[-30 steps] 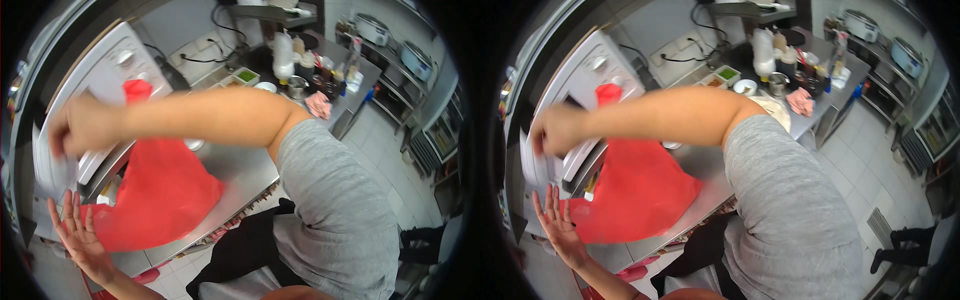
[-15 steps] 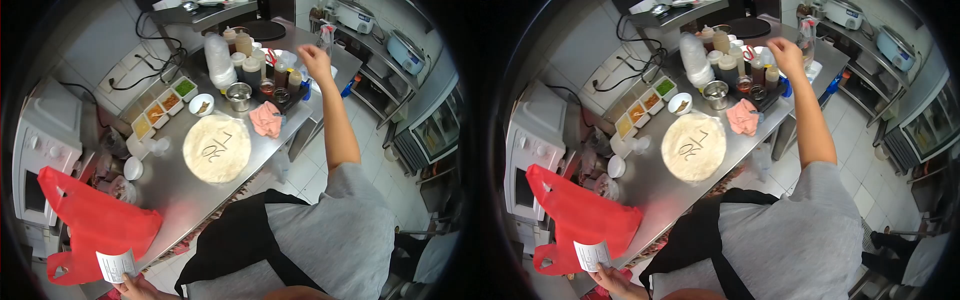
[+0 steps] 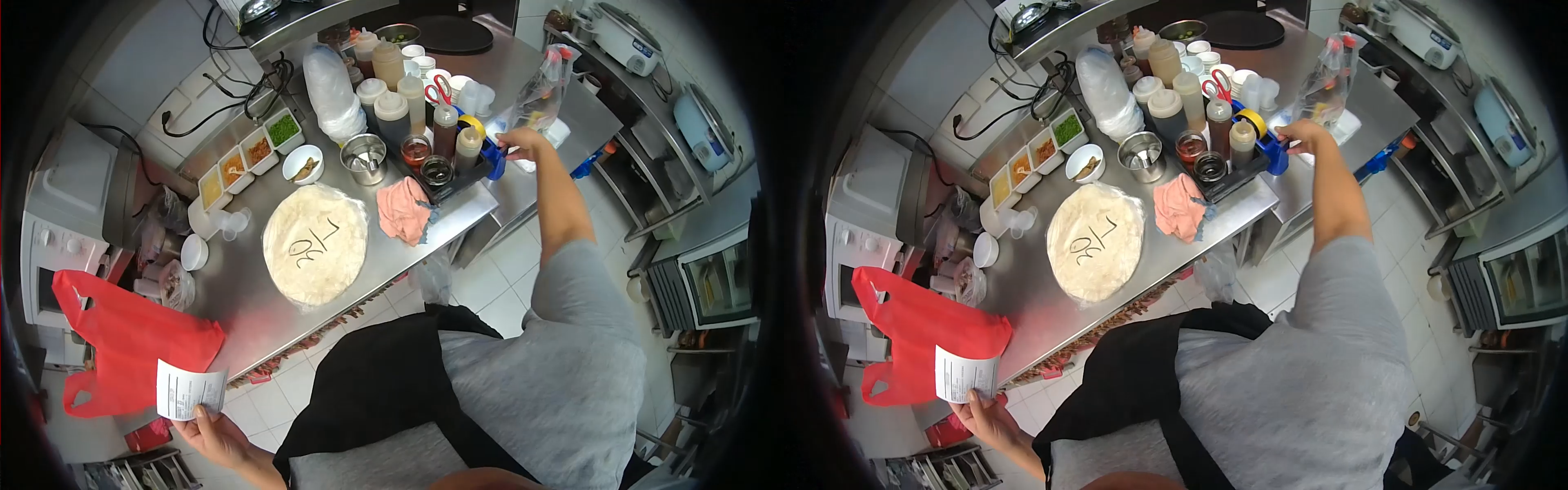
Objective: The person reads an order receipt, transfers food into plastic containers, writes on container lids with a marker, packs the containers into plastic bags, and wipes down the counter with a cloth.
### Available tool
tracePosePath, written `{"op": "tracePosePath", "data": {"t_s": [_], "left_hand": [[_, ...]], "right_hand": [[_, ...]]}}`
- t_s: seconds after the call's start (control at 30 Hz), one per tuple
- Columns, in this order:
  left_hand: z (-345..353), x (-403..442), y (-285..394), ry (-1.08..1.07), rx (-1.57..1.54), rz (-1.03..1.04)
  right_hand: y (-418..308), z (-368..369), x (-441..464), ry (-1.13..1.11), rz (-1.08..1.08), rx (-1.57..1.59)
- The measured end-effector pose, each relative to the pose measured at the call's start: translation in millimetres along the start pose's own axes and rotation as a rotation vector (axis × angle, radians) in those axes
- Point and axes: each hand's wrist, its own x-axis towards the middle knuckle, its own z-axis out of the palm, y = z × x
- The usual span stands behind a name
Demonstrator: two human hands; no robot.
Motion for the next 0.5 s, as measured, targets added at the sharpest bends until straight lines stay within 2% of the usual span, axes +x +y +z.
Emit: {"op": "tracePosePath", "data": {"t_s": [0.03, 0.13, 0.17, 0.27, 0.33, 0.37, 0.4, 0.43, 0.47, 0.5], "left_hand": [[4, 0, -1, -0.020, -0.018, -0.026], [23, -1, -10, -0.077, -0.067, -0.086], [28, 1, -18, -0.097, -0.084, -0.126], [64, 5, -45, -0.138, -0.156, -0.261], [79, 8, -67, -0.164, -0.145, -0.342], [86, 11, -79, -0.131, -0.146, -0.351], [85, 14, -90, -0.121, -0.152, -0.374], [82, 16, -101, -0.111, -0.157, -0.373], [79, 18, -106, -0.086, -0.199, -0.396], [77, 19, -107, -0.065, -0.205, -0.384]], "right_hand": [[11, -7, -7, -0.020, -0.051, 0.236], [40, -12, -22, -0.090, -0.092, 0.426], [44, -13, -21, -0.126, -0.079, 0.418], [73, -12, -9, -0.129, -0.265, 0.307], [88, -14, 1, -0.113, -0.306, 0.228], [93, -13, 11, -0.068, -0.334, 0.054], [95, -8, 10, -0.009, -0.410, 0.092], [114, -32, 42, 0.080, -0.424, -0.591], [112, -12, 17, 0.275, -0.504, -0.997], [124, -14, 13, 0.313, -0.592, -0.715]]}}
